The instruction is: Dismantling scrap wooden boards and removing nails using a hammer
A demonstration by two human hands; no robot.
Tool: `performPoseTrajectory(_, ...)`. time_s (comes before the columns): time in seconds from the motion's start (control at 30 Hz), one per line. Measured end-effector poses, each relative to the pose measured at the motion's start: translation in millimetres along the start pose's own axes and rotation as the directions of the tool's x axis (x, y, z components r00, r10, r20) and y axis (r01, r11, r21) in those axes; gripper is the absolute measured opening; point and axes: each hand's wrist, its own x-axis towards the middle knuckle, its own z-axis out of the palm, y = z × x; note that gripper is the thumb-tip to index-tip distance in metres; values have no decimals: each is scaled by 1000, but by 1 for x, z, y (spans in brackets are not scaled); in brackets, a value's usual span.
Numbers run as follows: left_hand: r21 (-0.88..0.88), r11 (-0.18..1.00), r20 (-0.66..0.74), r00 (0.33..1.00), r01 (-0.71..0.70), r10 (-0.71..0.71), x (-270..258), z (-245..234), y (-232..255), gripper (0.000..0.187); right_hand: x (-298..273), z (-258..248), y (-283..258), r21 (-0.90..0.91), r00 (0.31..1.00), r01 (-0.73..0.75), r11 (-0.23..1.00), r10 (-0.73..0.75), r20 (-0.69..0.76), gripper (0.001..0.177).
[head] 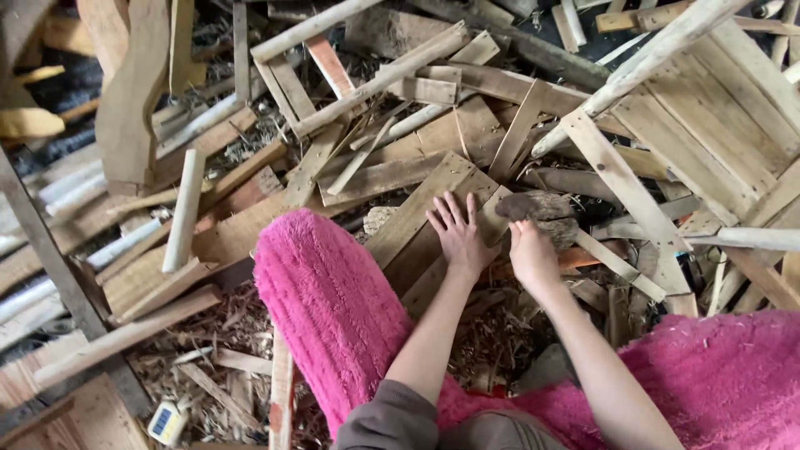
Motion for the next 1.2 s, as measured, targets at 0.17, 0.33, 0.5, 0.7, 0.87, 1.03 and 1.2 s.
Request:
performPoseTrajectory(0.17, 19, 1000, -27, 1000, -5, 5, -27, -20, -1, 135, 22, 21, 61, 183, 1000, 3, 983, -2, -6, 49)
performPoseTrajectory(0.33, 2, 999, -54, 998, -39, 39, -39, -34, -4, 140, -30, -27, 49, 447, 952, 2, 894, 135, -275, 45)
performPoseTrajectory(0.5, -139, 989, -88, 995, -51, 39, -66, -72, 4, 134, -25, 0, 120, 338, 804, -370, 865, 481, -350, 37)
performPoseTrajectory(0.7, -181, 936, -720, 607, 302, -335, 42, 26, -84, 68, 18, 61, 203, 497, 696, -527, 689, 686, -212, 44)
performPoseTrajectory(0.87, -251, 894, -780, 469, 371, -414, 68, 80, -149, 67, -26, -34, 76, 883, 519, -387, 268, 854, -32, 56)
performPoseTrajectory(1.03, -377, 871, -458, 754, 315, -471, 48, 66, -139, 70, -19, 59, 65, 91, 932, -350, 932, 356, -68, 85)
performPoseTrajectory(1.2, -371, 915, -666, 642, 158, -381, 48, 76, -153, 72, -18, 121, 64, 805, 953, -291, 517, 83, 291, 75)
